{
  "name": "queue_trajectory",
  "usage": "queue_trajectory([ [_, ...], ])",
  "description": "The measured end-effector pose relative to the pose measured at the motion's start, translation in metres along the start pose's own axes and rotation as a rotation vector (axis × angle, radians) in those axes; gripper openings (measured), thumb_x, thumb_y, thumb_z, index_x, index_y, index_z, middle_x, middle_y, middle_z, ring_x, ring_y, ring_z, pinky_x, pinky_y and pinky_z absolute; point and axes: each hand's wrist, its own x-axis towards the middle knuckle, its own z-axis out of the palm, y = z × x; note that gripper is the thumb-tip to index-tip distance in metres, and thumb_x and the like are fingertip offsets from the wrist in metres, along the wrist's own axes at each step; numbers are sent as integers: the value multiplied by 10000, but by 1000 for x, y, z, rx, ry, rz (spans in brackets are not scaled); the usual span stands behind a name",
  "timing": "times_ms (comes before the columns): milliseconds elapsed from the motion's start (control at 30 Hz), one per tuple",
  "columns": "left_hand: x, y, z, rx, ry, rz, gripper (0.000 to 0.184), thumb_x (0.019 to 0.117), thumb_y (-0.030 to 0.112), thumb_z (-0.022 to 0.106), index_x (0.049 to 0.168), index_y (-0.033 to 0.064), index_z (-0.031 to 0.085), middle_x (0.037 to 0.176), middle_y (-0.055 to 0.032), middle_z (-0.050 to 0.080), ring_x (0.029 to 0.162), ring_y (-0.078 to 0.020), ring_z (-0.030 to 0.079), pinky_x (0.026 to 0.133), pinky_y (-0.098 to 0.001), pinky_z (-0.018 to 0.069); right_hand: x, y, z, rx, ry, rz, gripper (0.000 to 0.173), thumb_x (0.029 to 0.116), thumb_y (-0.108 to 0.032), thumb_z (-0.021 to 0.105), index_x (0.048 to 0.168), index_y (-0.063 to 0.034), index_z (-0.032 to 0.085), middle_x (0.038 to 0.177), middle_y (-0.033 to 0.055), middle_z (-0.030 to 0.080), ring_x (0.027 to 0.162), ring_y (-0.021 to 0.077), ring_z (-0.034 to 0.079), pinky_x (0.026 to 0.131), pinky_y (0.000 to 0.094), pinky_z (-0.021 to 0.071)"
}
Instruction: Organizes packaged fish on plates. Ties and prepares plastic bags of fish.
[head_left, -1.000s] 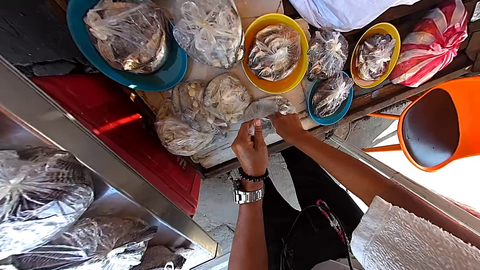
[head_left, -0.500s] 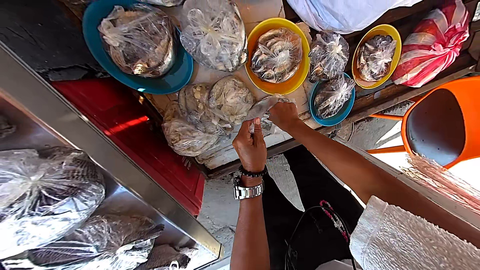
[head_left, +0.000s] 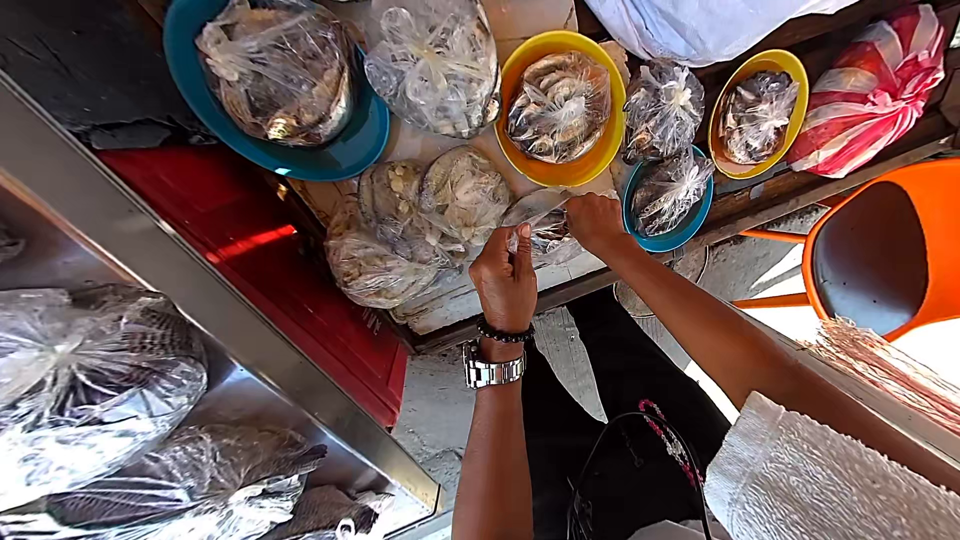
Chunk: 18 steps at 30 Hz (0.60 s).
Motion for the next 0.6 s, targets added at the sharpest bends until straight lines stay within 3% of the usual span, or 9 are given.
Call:
queue_trajectory([
  [100,1,2,3,-19,7,-10,269,1077,278,541,1026,43,663,662,-28,552,489,-65,498,476,-213,439,6,3,10,-2,-17,-73,315,1074,-224,491,1286,-90,683,1160,240,707,1077,465,676,824,656,513],
  [167,2,1,2,-10,23,-14,276,1078,288,539,1038,47,666,682,-28,565,492,-62,496,478,-209,437,7,0,13,26,22,-66,342,1072,-219,483,1344,-76,634,1158,253,701,1060,475,678,806,654,513],
  [267,7,1,0,58,73,37,262,1061,253,576,1047,27,710,842,-72,551,658,-91,512,591,-207,430,7,0,12,62,153,-13,417,1064,-210,483,1454,-74,542,1200,226,688,999,447,699,772,613,536],
  [333,8,1,-1,25,88,54,257,1051,255,596,1079,39,733,937,-72,517,725,-60,503,610,-155,411,3,1,4,76,152,-2,424,1052,-194,499,1461,-87,539,1246,218,669,1002,438,699,766,607,540],
  [400,7,1,-2,-131,91,28,257,1055,254,588,1115,44,725,970,-46,529,728,-23,533,610,-130,446,-6,2,-8,71,73,-26,370,1042,-168,527,1395,-79,596,1288,229,638,1044,451,677,788,626,529],
  [467,1,-1,-2,-381,80,-42,215,1067,242,561,1132,90,699,914,44,603,670,13,589,590,-137,524,-19,5,-16,22,-19,-73,339,1015,-121,552,1330,-129,675,1262,214,655,1072,440,665,803,634,521],
  [500,-1,-1,-1,-496,72,-91,221,1079,244,536,1136,108,701,809,80,643,596,6,595,543,-155,529,-25,6,-19,-18,-62,-97,318,999,-104,565,1283,-146,704,1216,202,680,1072,431,668,798,635,519],
  [567,-9,-4,2,-641,52,-180,248,1086,231,513,1143,107,720,671,86,611,487,-12,531,453,-166,477,-34,4,-19,-85,-126,-126,280,981,-70,568,1210,-123,722,1131,212,707,1034,443,678,760,642,514],
  [600,-13,-5,5,-668,54,-212,251,1085,226,512,1135,103,725,641,88,585,461,-10,495,430,-161,445,-35,1,-16,-100,-154,-123,298,990,-64,552,1237,-117,710,1137,222,704,1038,453,675,764,645,514],
])
